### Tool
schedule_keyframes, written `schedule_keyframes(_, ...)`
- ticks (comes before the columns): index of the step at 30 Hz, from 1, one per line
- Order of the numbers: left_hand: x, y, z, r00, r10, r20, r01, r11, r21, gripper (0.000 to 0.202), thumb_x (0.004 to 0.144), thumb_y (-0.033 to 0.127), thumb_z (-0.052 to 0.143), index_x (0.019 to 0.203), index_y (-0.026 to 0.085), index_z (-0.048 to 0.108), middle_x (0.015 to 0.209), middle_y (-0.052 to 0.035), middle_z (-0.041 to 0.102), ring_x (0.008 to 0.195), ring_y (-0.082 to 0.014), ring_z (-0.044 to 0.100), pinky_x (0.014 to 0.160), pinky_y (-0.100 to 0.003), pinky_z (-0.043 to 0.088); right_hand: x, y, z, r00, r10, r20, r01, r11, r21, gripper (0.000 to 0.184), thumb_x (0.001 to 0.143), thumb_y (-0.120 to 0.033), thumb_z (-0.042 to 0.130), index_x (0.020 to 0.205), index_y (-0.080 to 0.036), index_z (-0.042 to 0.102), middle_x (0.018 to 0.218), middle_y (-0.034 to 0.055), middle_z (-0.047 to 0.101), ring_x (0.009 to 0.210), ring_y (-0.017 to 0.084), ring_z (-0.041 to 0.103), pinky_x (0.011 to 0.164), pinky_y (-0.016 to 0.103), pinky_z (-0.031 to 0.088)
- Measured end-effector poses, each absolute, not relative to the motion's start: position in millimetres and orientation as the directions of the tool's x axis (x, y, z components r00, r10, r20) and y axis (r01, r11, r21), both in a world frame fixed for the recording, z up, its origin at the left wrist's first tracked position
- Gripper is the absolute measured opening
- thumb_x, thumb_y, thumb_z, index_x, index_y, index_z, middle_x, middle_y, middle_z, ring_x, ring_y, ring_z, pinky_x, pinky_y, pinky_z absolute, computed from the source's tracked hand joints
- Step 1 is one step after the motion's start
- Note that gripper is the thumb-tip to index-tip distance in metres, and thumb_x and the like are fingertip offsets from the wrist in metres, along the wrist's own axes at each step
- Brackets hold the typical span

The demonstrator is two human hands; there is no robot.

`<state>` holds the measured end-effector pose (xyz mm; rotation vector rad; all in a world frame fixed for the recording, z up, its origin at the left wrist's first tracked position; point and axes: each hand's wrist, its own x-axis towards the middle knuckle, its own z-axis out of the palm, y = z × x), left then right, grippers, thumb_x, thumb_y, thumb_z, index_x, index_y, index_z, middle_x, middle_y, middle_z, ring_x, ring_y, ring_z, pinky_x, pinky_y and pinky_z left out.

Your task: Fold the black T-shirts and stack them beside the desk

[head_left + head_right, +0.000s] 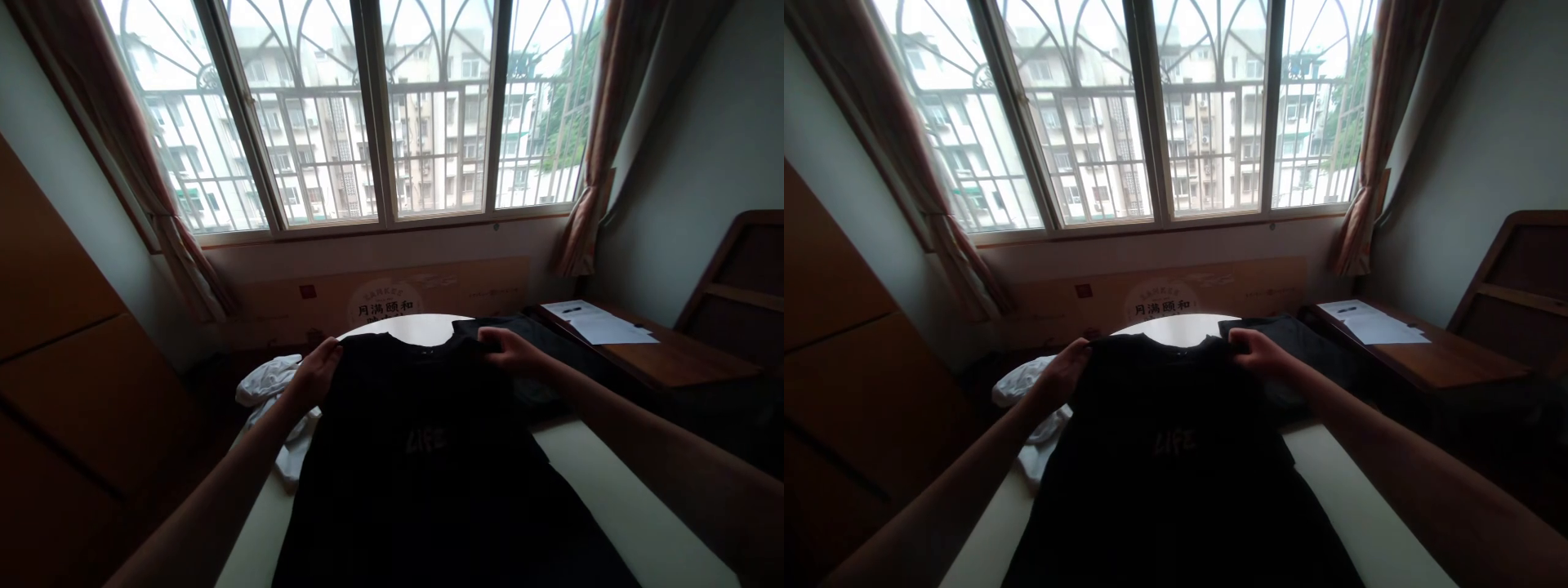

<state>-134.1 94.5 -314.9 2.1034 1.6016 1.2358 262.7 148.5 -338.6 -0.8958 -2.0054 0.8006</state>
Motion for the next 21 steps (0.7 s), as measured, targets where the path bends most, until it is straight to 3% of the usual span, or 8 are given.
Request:
schedule_keyframes(4, -140, 72, -269, 0.160, 0.808, 0.567, 0.875, -0.382, 0.298, 0.033, 0.094, 0.048, 0.045, 0.097, 0.021, 0.064, 0.073, 0.0014, 0.065, 0.065, -0.0147, 0.059, 0.065, -0.023, 0.044, 281, 136, -301, -0.435, 0.801, 0.412, 0.406, 0.583, -0.704, 0.028, 0.077, -0.041, 0.068, 0.073, -0.020, 0.051, 0.069, -0.0031, 0.051, 0.065, 0.012, 0.046, 0.061, 0.024, 0.038)
schedule_keyframes(9, -150, 87, -223, 0.161, 0.763, 0.626, 0.982, -0.190, -0.021, 0.033, 0.097, 0.044, 0.045, 0.113, 0.027, 0.069, 0.106, -0.0008, 0.076, 0.092, -0.0217, 0.071, 0.080, -0.026, 0.047, 288, 148, -265, -0.342, 0.798, 0.497, 0.747, 0.551, -0.372, 0.015, 0.079, -0.035, 0.068, 0.087, -0.023, 0.063, 0.075, -0.0011, 0.064, 0.069, 0.016, 0.055, 0.066, 0.025, 0.038)
schedule_keyframes(12, -151, 123, -217, 0.104, 0.781, 0.616, 0.993, -0.048, -0.107, 0.035, 0.099, 0.046, 0.044, 0.117, 0.028, 0.069, 0.111, -0.0028, 0.076, 0.097, -0.0261, 0.072, 0.082, -0.030, 0.048, 276, 170, -254, -0.290, 0.774, 0.563, 0.884, 0.442, -0.152, 0.019, 0.080, -0.029, 0.066, 0.099, -0.026, 0.067, 0.085, 0.0005, 0.071, 0.079, 0.021, 0.063, 0.072, 0.028, 0.039)
schedule_keyframes(14, -149, 150, -222, 0.082, 0.796, 0.600, 0.990, 0.007, -0.144, 0.037, 0.101, 0.047, 0.041, 0.119, 0.028, 0.068, 0.112, -0.0053, 0.076, 0.099, -0.0294, 0.072, 0.084, -0.035, 0.049, 263, 189, -253, -0.283, 0.759, 0.586, 0.915, 0.397, -0.072, 0.022, 0.083, -0.027, 0.062, 0.105, -0.026, 0.067, 0.095, 0.0028, 0.073, 0.087, 0.024, 0.065, 0.075, 0.029, 0.039)
schedule_keyframes(17, -143, 185, -242, 0.036, 0.832, 0.554, 0.983, 0.070, -0.168, 0.042, 0.103, 0.044, 0.035, 0.119, 0.024, 0.068, 0.112, -0.0113, 0.075, 0.101, -0.0338, 0.071, 0.086, -0.041, 0.049, 239, 217, -265, -0.256, 0.791, 0.556, 0.937, 0.344, -0.058, 0.023, 0.088, -0.025, 0.057, 0.108, -0.025, 0.068, 0.108, 0.0056, 0.073, 0.095, 0.025, 0.066, 0.079, 0.030, 0.042)
schedule_keyframes(21, -136, 213, -275, -0.108, 0.897, 0.428, 0.978, 0.173, -0.115, 0.044, 0.104, 0.036, 0.030, 0.121, 0.018, 0.066, 0.115, -0.0187, 0.072, 0.111, -0.0353, 0.066, 0.091, -0.045, 0.049, 213, 243, -299, -0.223, 0.856, 0.466, 0.958, 0.282, -0.060, 0.027, 0.093, -0.024, 0.053, 0.117, -0.024, 0.067, 0.120, 0.0086, 0.069, 0.107, 0.025, 0.063, 0.087, 0.032, 0.044)
